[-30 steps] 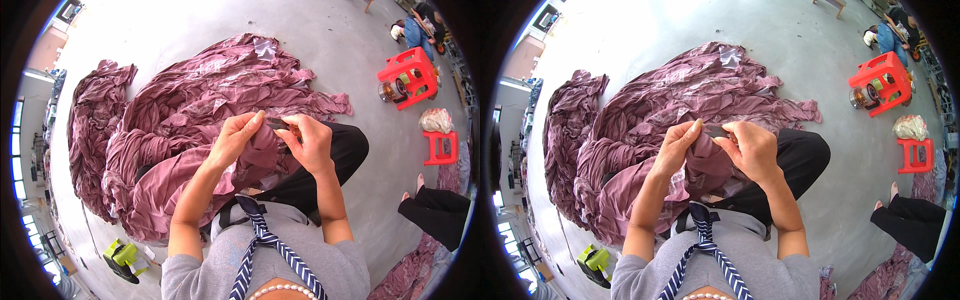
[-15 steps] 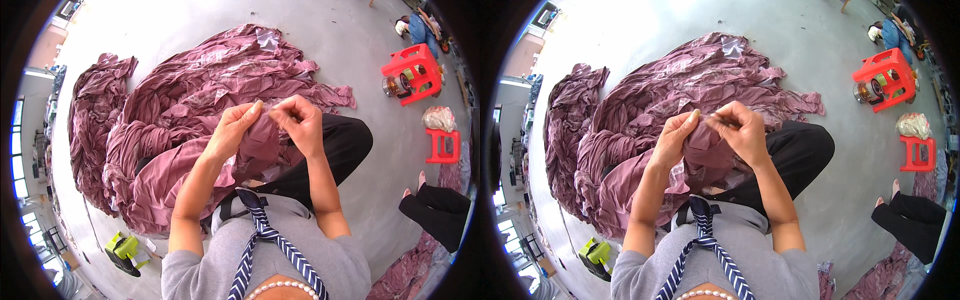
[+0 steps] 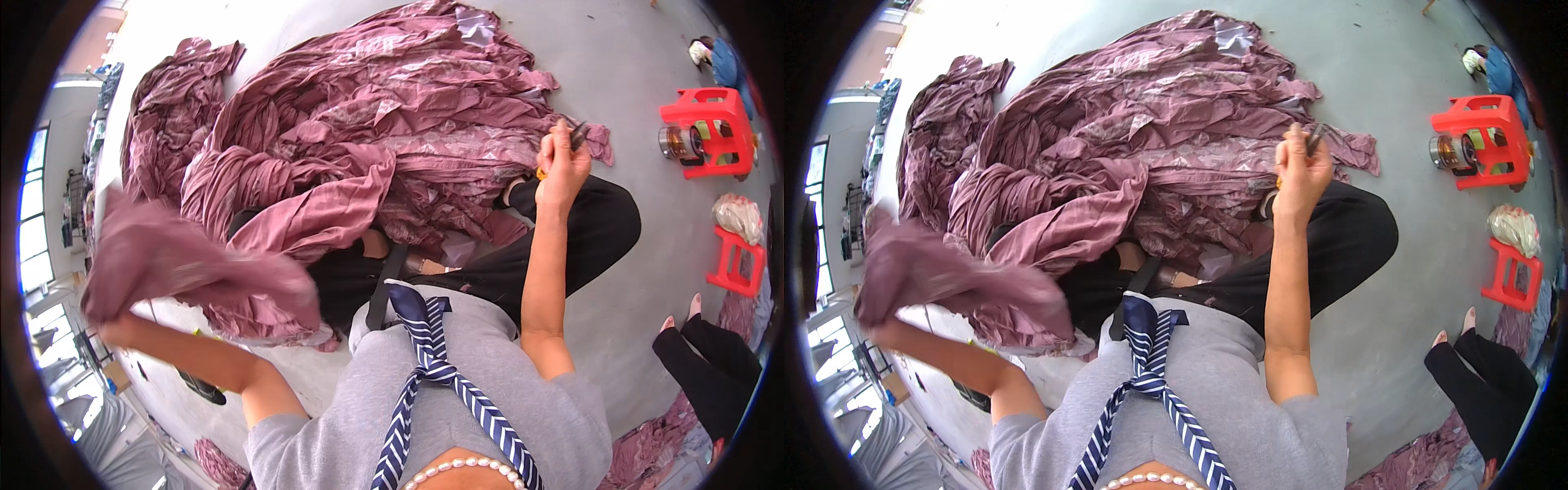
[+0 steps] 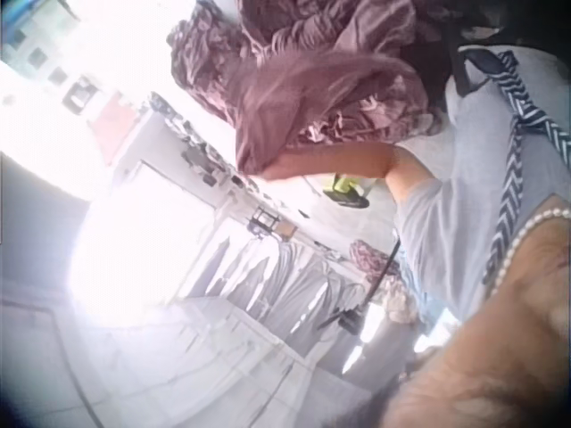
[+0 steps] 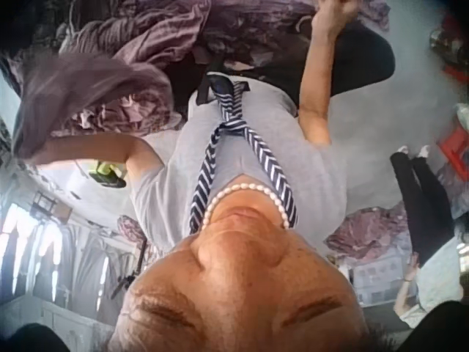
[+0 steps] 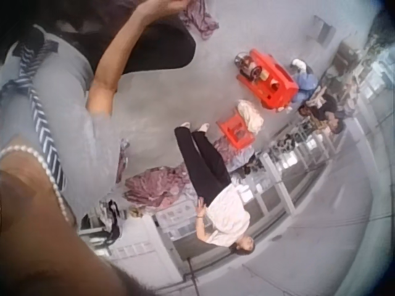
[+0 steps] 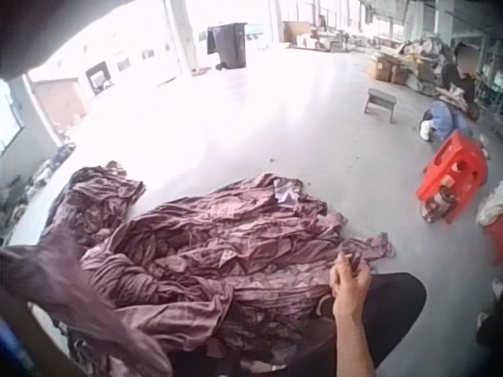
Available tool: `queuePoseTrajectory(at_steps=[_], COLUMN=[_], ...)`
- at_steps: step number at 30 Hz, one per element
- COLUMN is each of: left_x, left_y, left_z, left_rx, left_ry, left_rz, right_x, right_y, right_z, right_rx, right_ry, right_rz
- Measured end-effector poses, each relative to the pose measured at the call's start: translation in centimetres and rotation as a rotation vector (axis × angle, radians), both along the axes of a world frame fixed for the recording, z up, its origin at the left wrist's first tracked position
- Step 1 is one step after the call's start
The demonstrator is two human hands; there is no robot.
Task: The person sits on the floor and uses a small blade to cut off tags and loose threads from pieces of mauve fabric. They handle each piece one at a time, trim the edges, and place the trimmed pieces aside.
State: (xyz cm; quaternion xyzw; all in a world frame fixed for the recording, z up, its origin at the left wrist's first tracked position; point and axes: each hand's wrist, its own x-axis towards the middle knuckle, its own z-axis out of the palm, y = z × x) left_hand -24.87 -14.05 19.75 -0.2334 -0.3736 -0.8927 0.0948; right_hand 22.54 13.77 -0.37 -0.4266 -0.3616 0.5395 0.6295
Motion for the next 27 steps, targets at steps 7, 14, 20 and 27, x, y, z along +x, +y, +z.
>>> queuePoseTrajectory(at_steps=[7,14,20,27], left_x=[3.6,16.9,12.5,-11.4], left_y=[-5.9,7.3,7.9,-12.0], left_z=[-6.3,-22.4,-26.2,-2.0], left_rx=[-1.215,-1.873,-1.831,-1.209], left_ry=[0.758,1.149,0.824,0.451], left_rz=[0.982,-0.246,-0.536,0.623], right_x=[-3.4,-5.6,-5.5,-4.2], right_y=[-1.2,-3.3,-3.3,-2.3], right_z=[-4.4,-9.7,-11.7,-11.8], right_rx=[-0.177,-0.269,-0.206,-0.251], right_ry=[0.045,-0.147,-0.245,-0.141], right_rz=[0.126,0.310,0.339,0.268])
